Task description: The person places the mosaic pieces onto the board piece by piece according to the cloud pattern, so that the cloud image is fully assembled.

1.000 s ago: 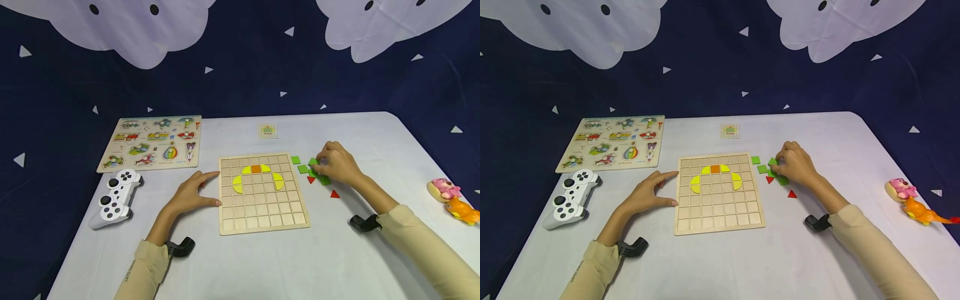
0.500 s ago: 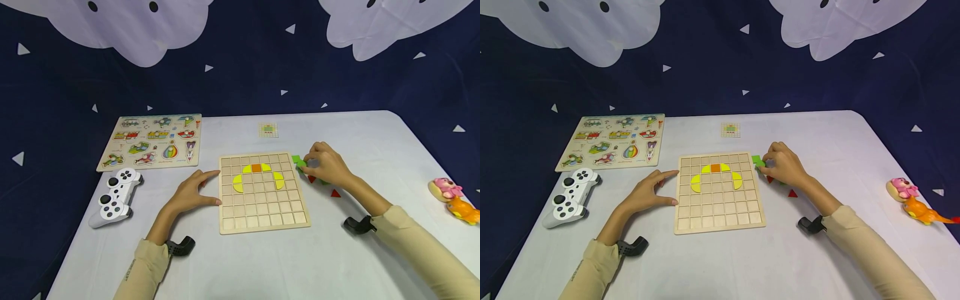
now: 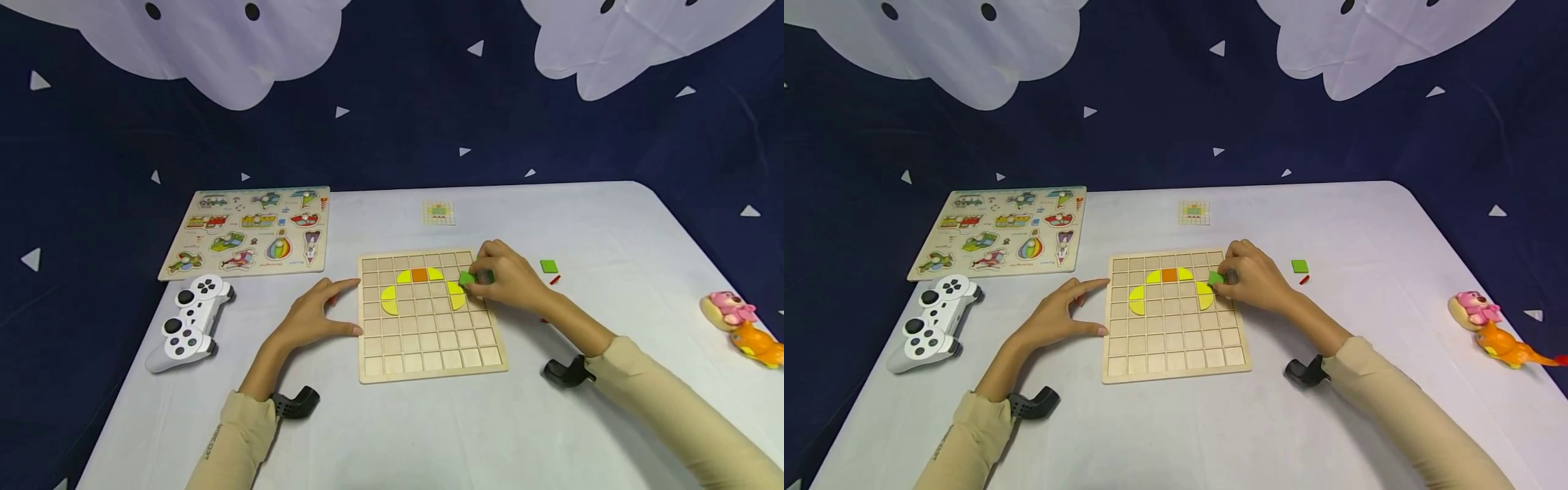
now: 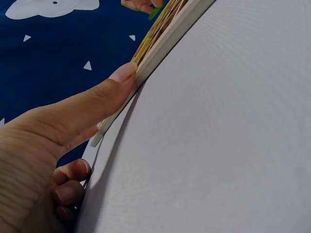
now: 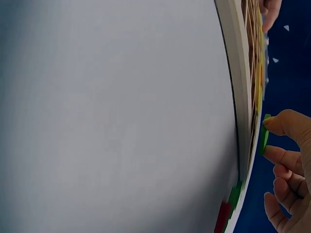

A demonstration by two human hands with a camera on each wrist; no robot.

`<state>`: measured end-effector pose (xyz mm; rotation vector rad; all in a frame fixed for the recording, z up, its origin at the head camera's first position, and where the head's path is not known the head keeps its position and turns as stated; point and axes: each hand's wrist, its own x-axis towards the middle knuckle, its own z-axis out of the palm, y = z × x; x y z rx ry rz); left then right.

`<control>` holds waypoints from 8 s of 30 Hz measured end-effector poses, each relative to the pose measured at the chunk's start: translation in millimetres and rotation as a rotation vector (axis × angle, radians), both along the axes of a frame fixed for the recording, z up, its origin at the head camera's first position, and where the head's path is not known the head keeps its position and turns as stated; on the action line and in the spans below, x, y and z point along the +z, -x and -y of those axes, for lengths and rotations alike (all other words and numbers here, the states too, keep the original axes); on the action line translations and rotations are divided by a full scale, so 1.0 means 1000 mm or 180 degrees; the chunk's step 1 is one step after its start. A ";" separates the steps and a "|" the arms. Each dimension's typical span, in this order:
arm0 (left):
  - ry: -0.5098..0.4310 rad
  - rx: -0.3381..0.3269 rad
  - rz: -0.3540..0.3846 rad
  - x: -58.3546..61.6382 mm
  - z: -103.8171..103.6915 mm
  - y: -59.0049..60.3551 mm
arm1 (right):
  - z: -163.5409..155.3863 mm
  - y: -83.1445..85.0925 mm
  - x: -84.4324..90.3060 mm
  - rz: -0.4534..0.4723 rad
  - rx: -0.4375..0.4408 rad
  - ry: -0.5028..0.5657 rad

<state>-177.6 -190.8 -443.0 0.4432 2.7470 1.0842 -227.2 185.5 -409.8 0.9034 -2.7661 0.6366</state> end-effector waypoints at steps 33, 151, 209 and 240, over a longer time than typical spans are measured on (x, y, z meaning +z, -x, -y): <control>-0.0002 0.0009 0.0020 0.002 0.000 -0.001 | 0.076 -0.003 0.003 -0.0037 0.0698 -0.0134; 0.0117 0.0013 0.0031 0.004 -0.003 0.000 | -0.035 0.020 0.010 0.0094 -0.0143 -0.0288; 0.0010 -0.0007 0.0015 0.003 -0.001 0.001 | 0.066 0.002 -0.002 0.0109 0.0861 -0.0105; 0.0031 -0.0007 -0.0021 0.001 -0.001 0.000 | -0.008 0.000 0.016 0.0281 0.0002 -0.0305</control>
